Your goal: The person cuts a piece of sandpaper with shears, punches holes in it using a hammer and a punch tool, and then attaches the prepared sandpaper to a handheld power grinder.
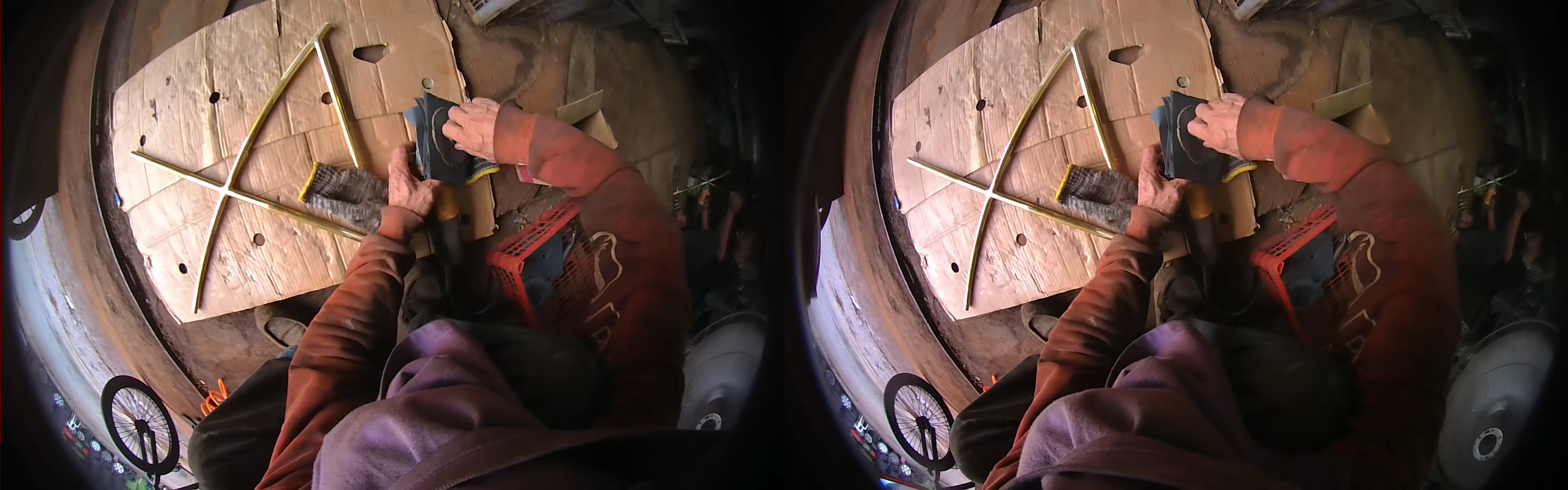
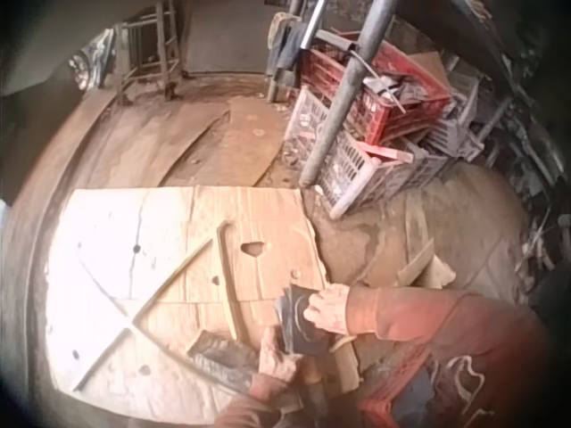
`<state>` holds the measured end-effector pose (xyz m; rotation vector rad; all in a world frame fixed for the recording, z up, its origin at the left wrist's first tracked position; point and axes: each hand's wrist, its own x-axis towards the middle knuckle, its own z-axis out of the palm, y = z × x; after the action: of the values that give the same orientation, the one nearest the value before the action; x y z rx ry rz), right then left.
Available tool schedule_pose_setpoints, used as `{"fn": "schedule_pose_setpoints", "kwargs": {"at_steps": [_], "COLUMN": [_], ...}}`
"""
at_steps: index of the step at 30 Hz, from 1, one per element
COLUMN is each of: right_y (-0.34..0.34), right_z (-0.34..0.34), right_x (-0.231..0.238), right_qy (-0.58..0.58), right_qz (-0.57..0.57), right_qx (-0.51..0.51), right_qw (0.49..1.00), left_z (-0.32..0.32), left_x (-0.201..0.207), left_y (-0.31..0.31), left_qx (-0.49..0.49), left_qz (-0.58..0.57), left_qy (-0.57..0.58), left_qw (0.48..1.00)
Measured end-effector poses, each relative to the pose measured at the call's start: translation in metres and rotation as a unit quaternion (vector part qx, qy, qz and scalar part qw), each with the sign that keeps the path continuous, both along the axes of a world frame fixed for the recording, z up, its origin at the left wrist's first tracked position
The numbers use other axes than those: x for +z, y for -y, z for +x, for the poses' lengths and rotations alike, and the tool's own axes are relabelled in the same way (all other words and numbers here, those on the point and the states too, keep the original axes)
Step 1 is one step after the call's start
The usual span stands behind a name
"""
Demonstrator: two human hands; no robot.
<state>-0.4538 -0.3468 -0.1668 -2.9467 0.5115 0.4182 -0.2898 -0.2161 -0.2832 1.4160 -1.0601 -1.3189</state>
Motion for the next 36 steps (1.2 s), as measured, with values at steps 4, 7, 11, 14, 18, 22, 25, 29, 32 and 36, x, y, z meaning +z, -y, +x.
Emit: {"fn": "schedule_pose_setpoints", "kwargs": {"at_steps": [4, 7, 11, 14, 18, 22, 25, 29, 32, 36], "right_y": [0.005, -0.001, -0.010, -0.018, -0.020, -0.012, 0.001, -0.008, -0.022, -0.026], "right_z": [0.004, 0.009, 0.011, 0.002, 0.008, 0.001, 0.005, -0.002, 0.000, -0.003], "right_x": [0.000, 0.002, -0.005, -0.031, -0.003, 0.009, 0.000, -0.010, -0.018, -0.020], "right_qy": [-0.048, -0.034, -0.124, 0.017, -0.009, 0.015, -0.025, -0.043, -0.024, 0.056], "right_qz": [-0.019, 0.010, 0.109, 0.327, 0.417, 0.009, -0.002, 0.019, 0.044, 0.173], "right_qx": [0.066, -0.022, -0.214, -0.522, -0.584, -0.181, -0.024, -0.068, -0.268, -0.402], "right_qw": [0.996, 0.999, 0.963, 0.788, 0.697, 0.983, 0.999, 0.997, 0.962, 0.898], "left_z": [-0.004, 0.001, -0.001, 0.002, 0.003, -0.001, 0.000, 0.001, 0.001, 0.001], "left_x": [0.000, -0.006, 0.010, 0.005, -0.001, -0.006, -0.005, 0.015, 0.021, 0.021], "left_y": [-0.001, -0.003, 0.000, -0.002, 0.000, -0.001, -0.002, -0.001, 0.002, 0.001], "left_qx": [0.010, 0.021, 0.016, 0.013, 0.013, 0.013, 0.018, -0.002, 0.005, 0.016], "left_qz": [0.001, -0.014, -0.015, -0.060, -0.050, -0.053, -0.062, -0.024, -0.026, -0.021], "left_qy": [-0.058, -0.069, -0.019, -0.014, -0.015, -0.059, -0.075, -0.033, 0.036, 0.033], "left_qw": [0.998, 0.997, 1.000, 0.998, 0.999, 0.997, 0.995, 0.999, 0.999, 0.999]}}
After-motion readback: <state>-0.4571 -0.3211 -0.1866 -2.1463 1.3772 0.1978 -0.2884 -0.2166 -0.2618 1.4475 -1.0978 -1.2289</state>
